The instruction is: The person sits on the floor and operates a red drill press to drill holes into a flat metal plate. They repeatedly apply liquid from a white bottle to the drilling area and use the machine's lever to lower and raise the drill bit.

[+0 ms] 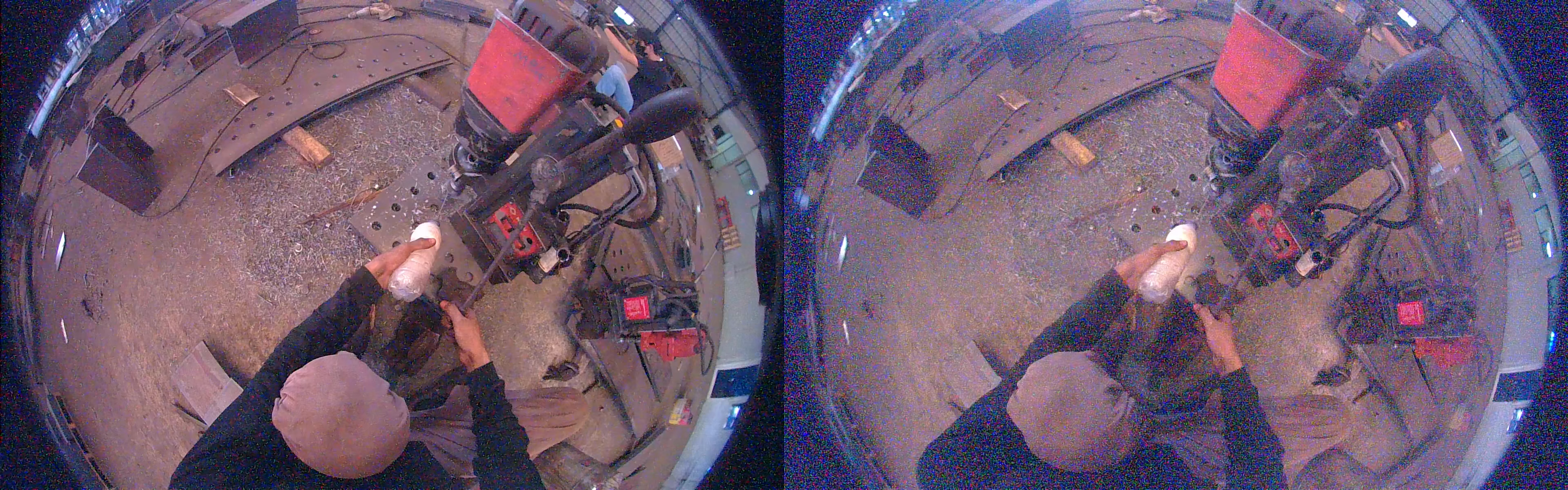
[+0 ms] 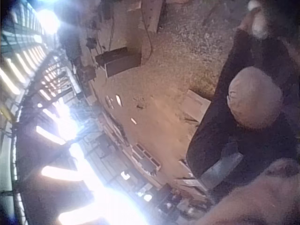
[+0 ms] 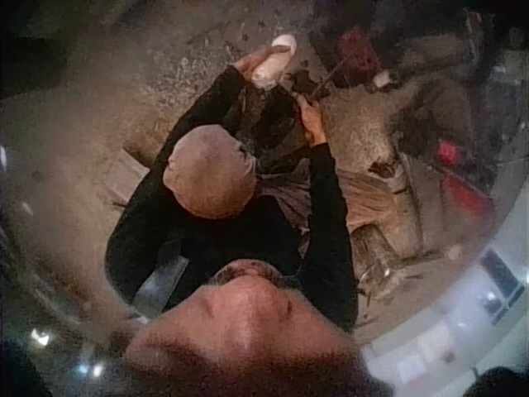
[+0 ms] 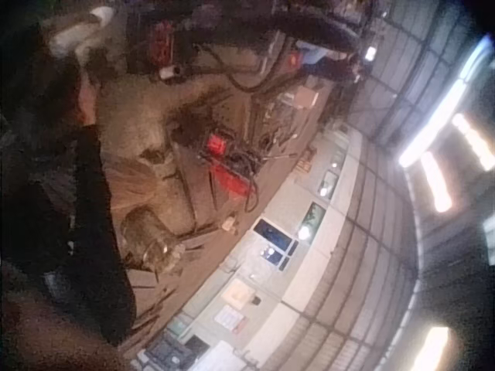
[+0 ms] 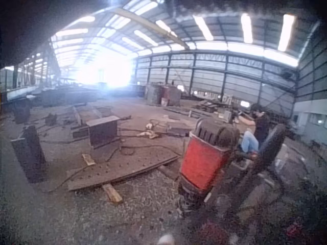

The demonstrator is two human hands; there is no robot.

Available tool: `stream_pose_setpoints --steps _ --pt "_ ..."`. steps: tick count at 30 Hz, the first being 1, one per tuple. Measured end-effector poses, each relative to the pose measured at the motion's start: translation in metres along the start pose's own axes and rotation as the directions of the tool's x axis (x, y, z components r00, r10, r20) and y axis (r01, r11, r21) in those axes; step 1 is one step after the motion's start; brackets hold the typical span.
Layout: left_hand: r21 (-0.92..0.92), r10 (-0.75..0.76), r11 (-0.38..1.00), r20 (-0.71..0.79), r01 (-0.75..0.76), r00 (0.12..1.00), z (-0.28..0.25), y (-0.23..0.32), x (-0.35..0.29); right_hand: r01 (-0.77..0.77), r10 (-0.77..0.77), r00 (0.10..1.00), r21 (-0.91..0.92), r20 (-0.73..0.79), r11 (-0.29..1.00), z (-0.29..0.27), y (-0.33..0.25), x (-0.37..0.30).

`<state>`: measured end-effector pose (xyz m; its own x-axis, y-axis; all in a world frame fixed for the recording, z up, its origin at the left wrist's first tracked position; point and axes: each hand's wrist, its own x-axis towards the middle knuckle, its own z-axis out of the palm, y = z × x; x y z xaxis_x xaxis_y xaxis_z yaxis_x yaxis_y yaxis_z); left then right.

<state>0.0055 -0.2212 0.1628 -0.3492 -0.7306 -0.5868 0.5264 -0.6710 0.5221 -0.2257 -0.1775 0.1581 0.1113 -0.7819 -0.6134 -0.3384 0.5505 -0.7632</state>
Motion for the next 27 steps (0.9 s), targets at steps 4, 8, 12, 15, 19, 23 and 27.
stream_pose_setpoints --steps 4,8,12,15,19,23,27 --pt "0.004 -0.001 1.0 0.0 0.001 1.0 -0.009 -0.002 0.001 -0.046 0.043 0.999 0.068 0.033 0.997 0.005 -0.007 -0.007" --pt "-0.055 -0.016 0.998 -0.02 0.015 1.0 -0.015 -0.004 0.003 -0.021 0.026 0.998 0.086 -0.059 0.996 0.013 -0.015 -0.015" --pt "-0.088 -0.003 0.996 0.015 0.004 1.0 -0.014 -0.004 0.008 0.048 -0.051 0.999 0.127 0.017 0.991 0.0 0.015 0.01" --pt "-0.102 -0.008 0.995 0.023 0.01 1.0 -0.017 -0.008 0.01 0.067 -0.063 0.997 0.064 -0.053 0.996 0.008 0.019 0.013" --pt "-0.156 -0.003 0.988 0.026 0.007 1.0 -0.023 -0.019 0.017 0.07 -0.065 0.997 0.133 -0.043 0.989 0.011 0.0 -0.001" --pt "-0.065 0.029 0.998 0.014 -0.028 0.999 -0.023 -0.027 0.02 0.048 -0.058 0.997 0.202 0.041 0.978 0.005 0.003 -0.001" --pt "0.129 -0.024 0.991 -0.025 0.027 0.999 -0.021 -0.035 0.027 0.046 -0.049 0.999 0.2 0.009 0.979 0.001 -0.003 -0.01"
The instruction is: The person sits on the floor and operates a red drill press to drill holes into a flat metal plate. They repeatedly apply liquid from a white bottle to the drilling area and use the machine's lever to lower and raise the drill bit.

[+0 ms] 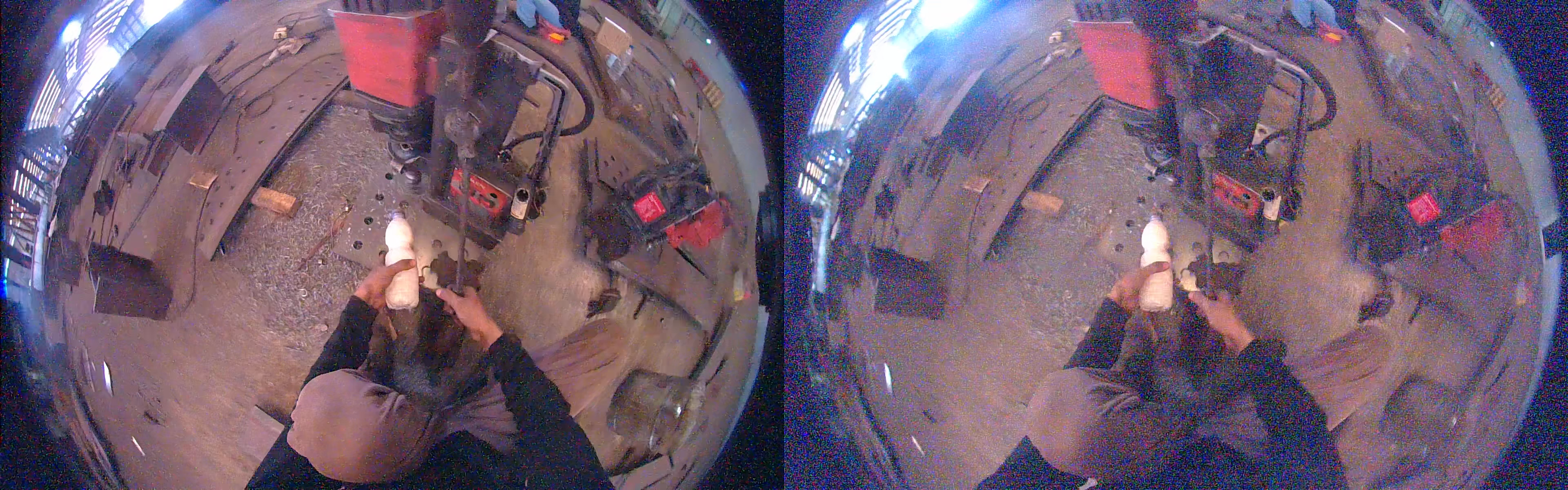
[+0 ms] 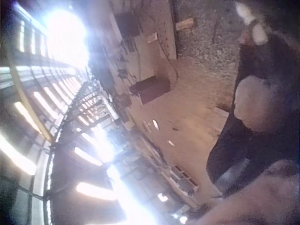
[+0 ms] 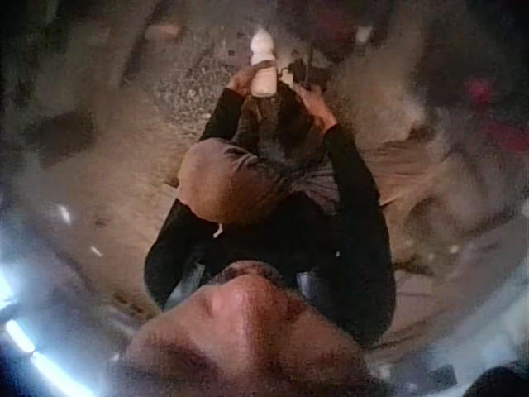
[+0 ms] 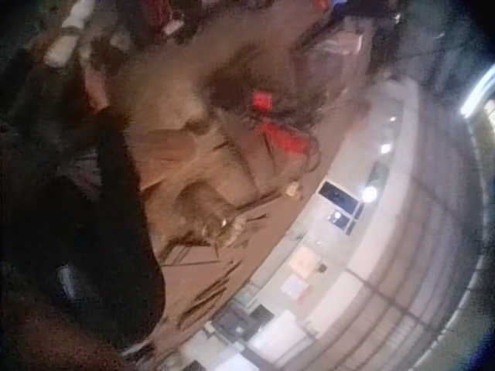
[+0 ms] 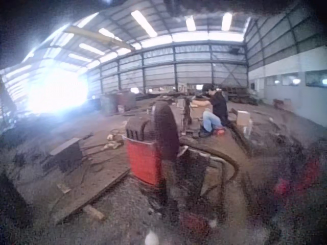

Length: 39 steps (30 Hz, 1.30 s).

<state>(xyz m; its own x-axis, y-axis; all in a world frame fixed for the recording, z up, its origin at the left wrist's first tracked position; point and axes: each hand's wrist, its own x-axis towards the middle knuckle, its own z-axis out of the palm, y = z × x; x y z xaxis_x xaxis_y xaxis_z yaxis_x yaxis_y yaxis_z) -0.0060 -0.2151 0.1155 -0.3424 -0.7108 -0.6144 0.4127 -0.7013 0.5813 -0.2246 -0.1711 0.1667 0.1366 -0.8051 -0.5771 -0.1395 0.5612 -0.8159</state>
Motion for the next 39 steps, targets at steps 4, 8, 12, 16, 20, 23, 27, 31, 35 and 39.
stream_pose_setpoints --steps 4,8,12,16,20,23,27,31,35,39 --pt "0.375 0.161 0.924 -0.187 -0.081 0.969 -0.031 -0.011 0.017 -0.032 0.033 0.999 -0.039 0.022 0.999 0.01 -0.011 -0.004" --pt "0.672 0.401 0.728 -0.262 -0.133 0.878 -0.01 -0.006 0.017 0.052 -0.049 0.998 -0.068 0.036 0.996 0.001 -0.002 -0.001" --pt "0.755 0.424 0.653 -0.306 -0.054 0.852 0.007 0.005 0.009 0.029 -0.025 0.999 -0.098 0.04 0.995 -0.007 0.007 0.006" --pt "0.848 0.563 0.52 -0.25 -0.102 0.788 -0.009 0.001 0.01 0.066 -0.066 0.998 -0.03 0.025 0.997 0.003 0.0 -0.001" --pt "0.949 0.691 0.311 -0.192 -0.046 0.697 -0.012 0.002 0.011 0.019 -0.018 1.0 -0.048 0.015 0.999 0.001 -0.01 -0.009" --pt "0.963 0.698 0.267 -0.224 0.042 0.68 -0.007 0.006 0.009 0.041 -0.039 0.998 -0.038 0.041 0.998 -0.003 -0.001 -0.003" --pt "0.974 0.717 0.191 -0.222 0.119 0.661 -0.037 -0.006 0.016 0.043 -0.042 0.999 -0.045 0.031 0.998 0.005 0.002 0.001" --pt "0.956 0.643 0.215 -0.292 0.199 0.708 -0.023 -0.002 0.018 0.037 -0.037 0.999 -0.041 0.009 0.998 0.0 0.002 -0.001" --pt "0.94 0.584 0.32 -0.295 0.12 0.757 -0.035 0.005 0.021 0.032 -0.029 0.999 -0.091 0.028 0.995 -0.003 0.006 0.003" --pt "0.931 0.643 0.361 -0.284 0.045 0.711 -0.025 0.01 0.019 0.018 -0.017 1.0 -0.089 0.016 0.996 0.001 0.006 0.003"
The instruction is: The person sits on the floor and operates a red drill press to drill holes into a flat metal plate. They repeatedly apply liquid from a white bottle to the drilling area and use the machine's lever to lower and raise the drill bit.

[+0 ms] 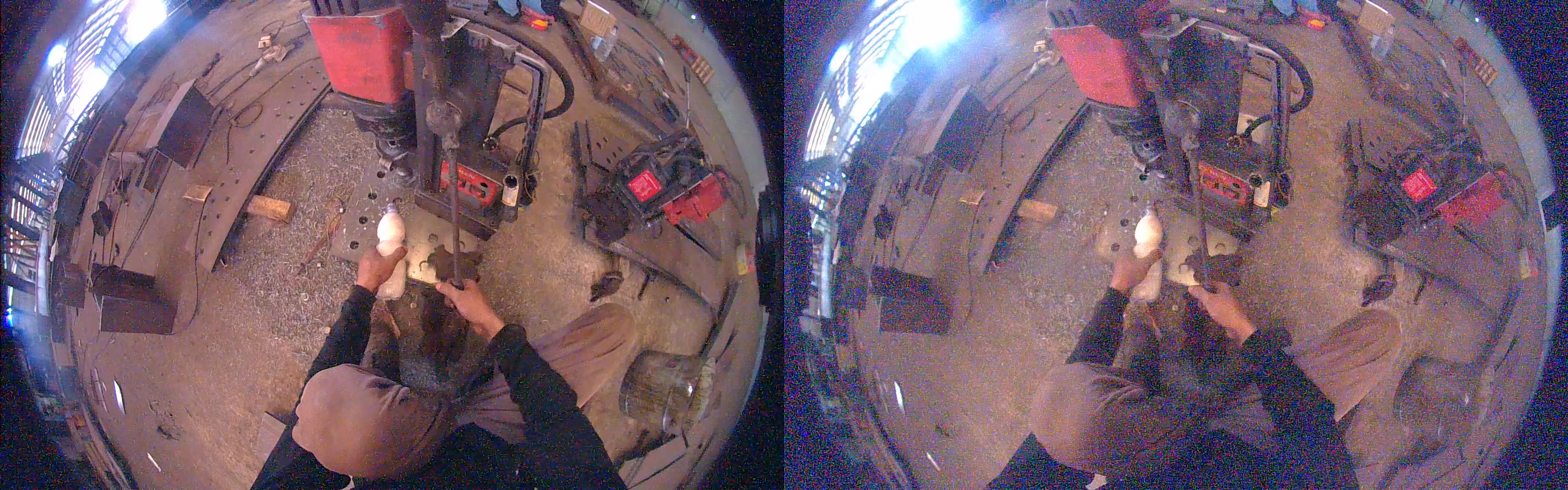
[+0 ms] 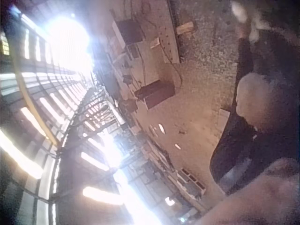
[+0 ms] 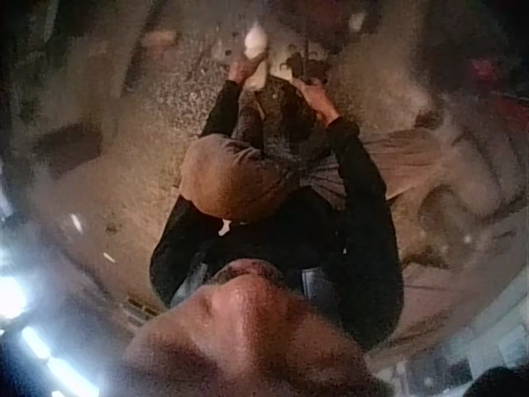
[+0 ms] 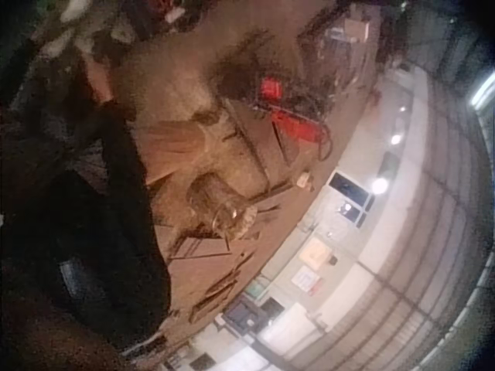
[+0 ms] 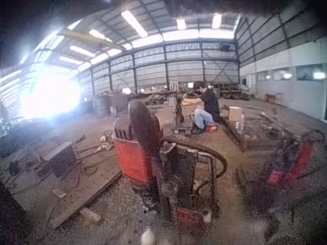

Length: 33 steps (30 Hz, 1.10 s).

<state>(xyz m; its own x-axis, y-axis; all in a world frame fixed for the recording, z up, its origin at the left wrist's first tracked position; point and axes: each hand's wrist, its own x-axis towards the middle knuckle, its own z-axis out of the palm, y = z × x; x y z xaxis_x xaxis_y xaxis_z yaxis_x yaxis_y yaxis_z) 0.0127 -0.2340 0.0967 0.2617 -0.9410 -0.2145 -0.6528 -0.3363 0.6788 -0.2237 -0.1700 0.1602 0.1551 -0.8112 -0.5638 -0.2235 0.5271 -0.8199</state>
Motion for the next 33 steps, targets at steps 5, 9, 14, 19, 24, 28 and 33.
stream_pose_setpoints --steps 5,9,14,19,24,28,33 --pt "-0.209 -0.043 0.976 0.115 0.067 0.992 -0.005 0.033 -0.007 -0.029 0.028 0.999 -0.014 -0.02 0.999 -0.005 -0.007 -0.007" --pt "-0.173 -0.052 0.983 0.085 0.067 0.995 0.01 -0.004 0.015 -0.001 0.001 1.0 0.006 -0.016 1.0 0.002 -0.014 -0.01" --pt "-0.216 -0.042 0.975 0.047 0.051 0.998 0.025 -0.004 0.018 -0.038 0.038 0.999 -0.046 0.0 0.998 -0.009 -0.009 -0.007" --pt "-0.173 -0.075 0.981 0.086 0.089 0.993 0.026 -0.016 0.035 0.092 -0.102 0.988 -0.092 -0.113 0.991 -0.001 0.011 0.012" --pt "-0.184 -0.084 0.978 0.111 0.104 0.99 0.021 0.015 0.023 0.029 -0.05 0.983 -0.119 -0.178 0.992 -0.004 0.002 0.003" --pt "-0.137 -0.093 0.986 0.014 0.094 0.996 0.023 -0.002 0.025 0.013 -0.041 0.983 -0.156 -0.178 0.988 -0.002 0.03 0.02" --pt "-0.127 -0.108 0.987 -0.053 0.1 0.993 0.036 -0.007 0.021 -0.005 -0.017 0.985 -0.129 -0.173 0.992 -0.003 0.038 0.023"
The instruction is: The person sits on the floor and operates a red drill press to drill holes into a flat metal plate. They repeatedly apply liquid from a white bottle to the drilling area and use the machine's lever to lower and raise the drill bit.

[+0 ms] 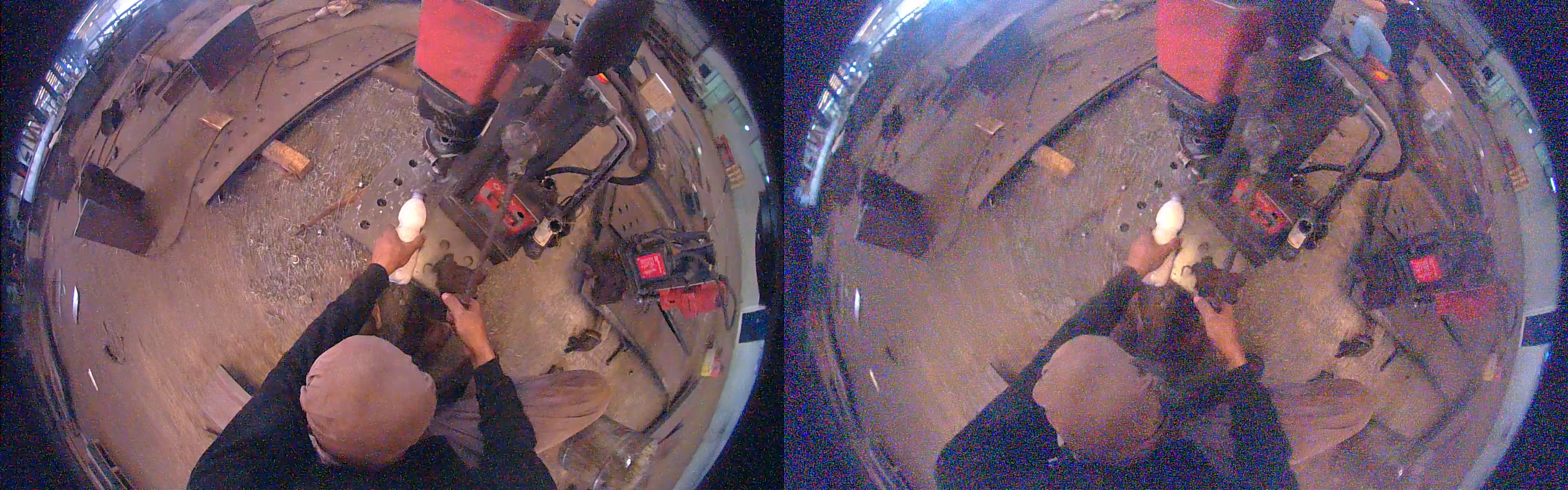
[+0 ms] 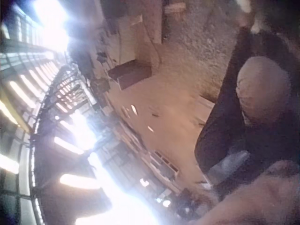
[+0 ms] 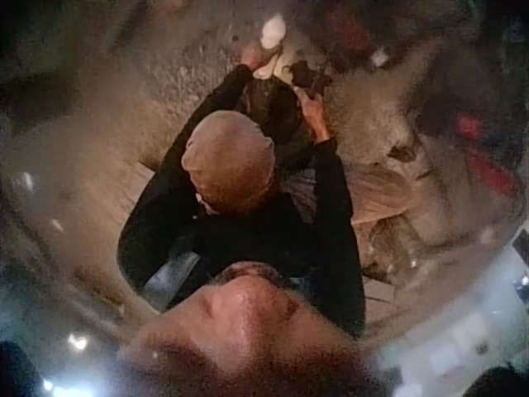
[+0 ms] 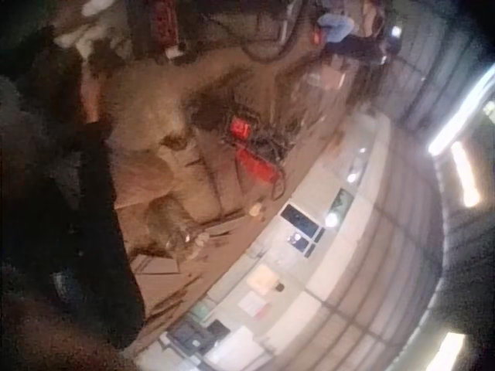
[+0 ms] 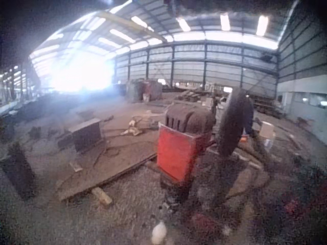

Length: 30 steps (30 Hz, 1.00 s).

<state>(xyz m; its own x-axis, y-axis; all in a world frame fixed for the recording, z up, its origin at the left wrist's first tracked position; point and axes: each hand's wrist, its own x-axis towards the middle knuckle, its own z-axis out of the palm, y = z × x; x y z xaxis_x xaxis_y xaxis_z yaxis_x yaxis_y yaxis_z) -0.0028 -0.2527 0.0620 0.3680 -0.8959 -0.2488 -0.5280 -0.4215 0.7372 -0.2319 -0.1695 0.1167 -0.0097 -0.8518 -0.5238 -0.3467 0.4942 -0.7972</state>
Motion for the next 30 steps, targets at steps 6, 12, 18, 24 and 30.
stream_pose_setpoints --steps 6,12,18,24,30 --pt "0.059 -0.013 0.998 0.042 0.011 0.999 0.002 0.015 -0.004 0.019 -0.018 1.0 0.046 -0.015 0.999 -0.004 -0.006 -0.006" --pt "0.053 -0.018 0.998 0.051 0.015 0.999 0.002 0.023 -0.003 -0.072 0.068 0.997 0.069 0.047 0.995 -0.012 -0.022 -0.013" --pt "0.082 0.021 0.996 -0.036 -0.018 0.999 0.003 0.009 -0.005 -0.072 0.07 0.996 0.046 0.052 0.996 -0.004 -0.034 -0.021" --pt "0.057 0.0 0.998 0.004 0.0 1.0 0.006 0.029 -0.01 -0.017 0.018 0.999 0.039 -0.043 0.999 -0.013 -0.006 -0.005" --pt "0.057 0.035 0.998 -0.078 -0.03 0.996 0.006 0.018 -0.01 -0.031 0.031 1.0 0.047 0.001 0.998 -0.008 -0.02 -0.012"
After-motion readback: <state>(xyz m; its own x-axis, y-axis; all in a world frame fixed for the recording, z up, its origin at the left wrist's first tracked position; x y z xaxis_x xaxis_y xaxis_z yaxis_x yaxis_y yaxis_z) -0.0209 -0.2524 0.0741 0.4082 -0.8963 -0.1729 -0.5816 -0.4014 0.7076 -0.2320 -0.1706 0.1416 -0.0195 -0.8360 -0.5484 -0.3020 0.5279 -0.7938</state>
